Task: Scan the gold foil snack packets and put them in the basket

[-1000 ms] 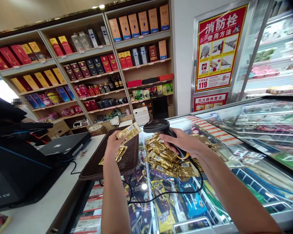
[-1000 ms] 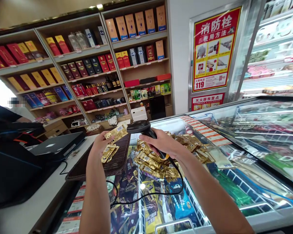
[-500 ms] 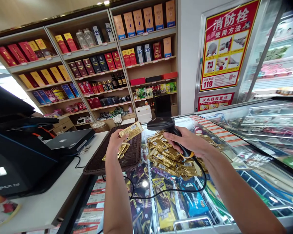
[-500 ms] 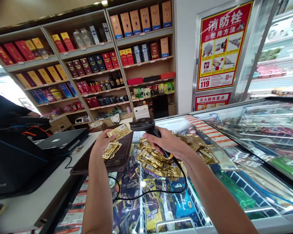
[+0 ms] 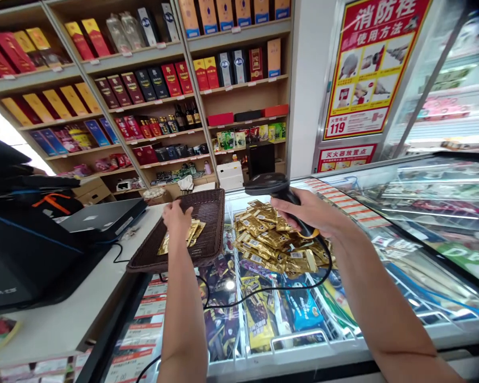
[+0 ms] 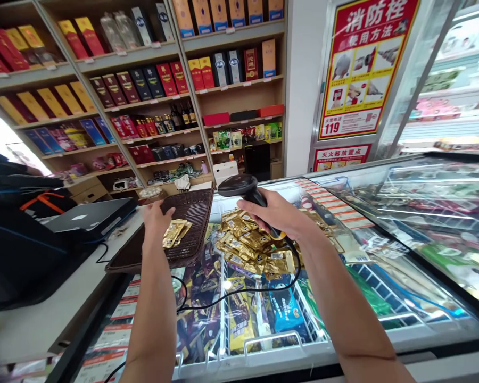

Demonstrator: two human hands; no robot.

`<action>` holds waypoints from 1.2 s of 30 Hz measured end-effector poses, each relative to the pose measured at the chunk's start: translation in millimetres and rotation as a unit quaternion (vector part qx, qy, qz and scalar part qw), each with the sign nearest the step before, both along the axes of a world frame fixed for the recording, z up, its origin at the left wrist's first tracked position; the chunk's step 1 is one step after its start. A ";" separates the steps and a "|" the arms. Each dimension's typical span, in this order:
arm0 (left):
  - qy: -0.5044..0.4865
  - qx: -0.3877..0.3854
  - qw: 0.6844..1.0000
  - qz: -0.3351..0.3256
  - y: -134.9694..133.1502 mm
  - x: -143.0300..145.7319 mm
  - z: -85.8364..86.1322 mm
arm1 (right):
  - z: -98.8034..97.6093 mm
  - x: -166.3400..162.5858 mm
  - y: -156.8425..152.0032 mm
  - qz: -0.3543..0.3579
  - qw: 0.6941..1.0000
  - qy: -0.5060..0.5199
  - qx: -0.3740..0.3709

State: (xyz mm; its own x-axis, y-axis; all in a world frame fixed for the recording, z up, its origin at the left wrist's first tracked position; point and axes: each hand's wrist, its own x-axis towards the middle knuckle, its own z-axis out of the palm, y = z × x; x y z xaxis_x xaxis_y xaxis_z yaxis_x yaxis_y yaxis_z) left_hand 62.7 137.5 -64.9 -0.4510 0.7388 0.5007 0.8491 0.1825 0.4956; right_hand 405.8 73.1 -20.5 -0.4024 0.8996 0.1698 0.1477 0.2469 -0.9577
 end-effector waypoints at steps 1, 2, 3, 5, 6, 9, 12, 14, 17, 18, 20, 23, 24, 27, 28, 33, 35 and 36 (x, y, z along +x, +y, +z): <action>0.014 -0.010 0.998 -0.056 5.0 15.8 -0.6 | 0.6 0.4 0.4 -0.004 1.000 -0.009 0.010; 0.023 -0.024 0.994 -0.104 9.6 33.6 -3.4 | 1.0 0.7 0.8 -0.008 1.000 -0.014 0.018; 0.031 -0.038 0.988 -0.148 13.3 53.0 -8.6 | 1.3 0.9 1.3 -0.013 0.999 -0.015 0.025; 0.043 -0.073 0.970 -0.229 16.9 92.7 -25.4 | 1.9 1.5 1.8 -0.021 0.999 -0.012 0.035; 0.044 -0.094 0.960 -0.259 16.9 110.9 -36.0 | 2.3 1.9 1.8 -0.022 0.999 -0.010 0.037; 0.035 -0.169 0.942 -0.288 13.3 148.8 -67.3 | 3.6 3.7 1.0 -0.021 0.999 -0.007 0.041; 0.024 -0.230 0.932 -0.280 12.3 156.0 -84.6 | 5.0 5.8 0.1 -0.018 0.999 -0.002 0.042; 0.022 -0.254 0.924 -0.285 14.3 149.5 -86.5 | 5.5 7.0 -0.1 -0.014 0.999 0.001 0.041; 0.021 -0.261 0.917 -0.302 18.9 136.7 -81.4 | 5.7 8.1 0.0 -0.015 0.999 0.007 0.040; 0.021 -0.258 0.917 -0.305 20.5 133.3 -79.4 | 5.7 8.4 0.0 -0.017 0.999 0.009 0.040; 0.018 -0.247 0.920 -0.304 23.4 128.7 -76.6 | 6.1 8.9 -0.2 -0.023 0.999 0.010 0.041; 0.000 -0.229 0.929 -0.291 26.9 125.0 -78.0 | 6.8 9.3 -1.0 -0.026 0.999 0.009 0.041; -0.009 -0.225 0.931 -0.287 27.7 124.1 -79.7 | 7.0 9.3 -1.2 -0.027 0.999 0.008 0.041; -0.047 -0.212 0.936 -0.278 28.4 121.8 -85.4 | 6.8 8.9 -1.4 -0.026 0.999 0.001 0.043; -0.063 -0.208 0.936 -0.278 28.1 121.3 -86.6 | 6.6 8.7 -1.2 -0.026 0.999 -0.002 0.046; -0.131 -0.180 0.929 -0.294 26.1 116.7 -77.9 | 5.6 8.0 -1.2 -0.023 0.998 -0.011 0.051; -0.152 -0.165 0.929 -0.296 25.9 110.6 -68.6 | 5.4 8.0 -1.7 -0.023 0.998 -0.014 0.053; -0.162 -0.159 0.928 -0.295 25.8 106.5 -63.8 | 5.2 7.9 -2.0 -0.023 0.998 -0.016 0.054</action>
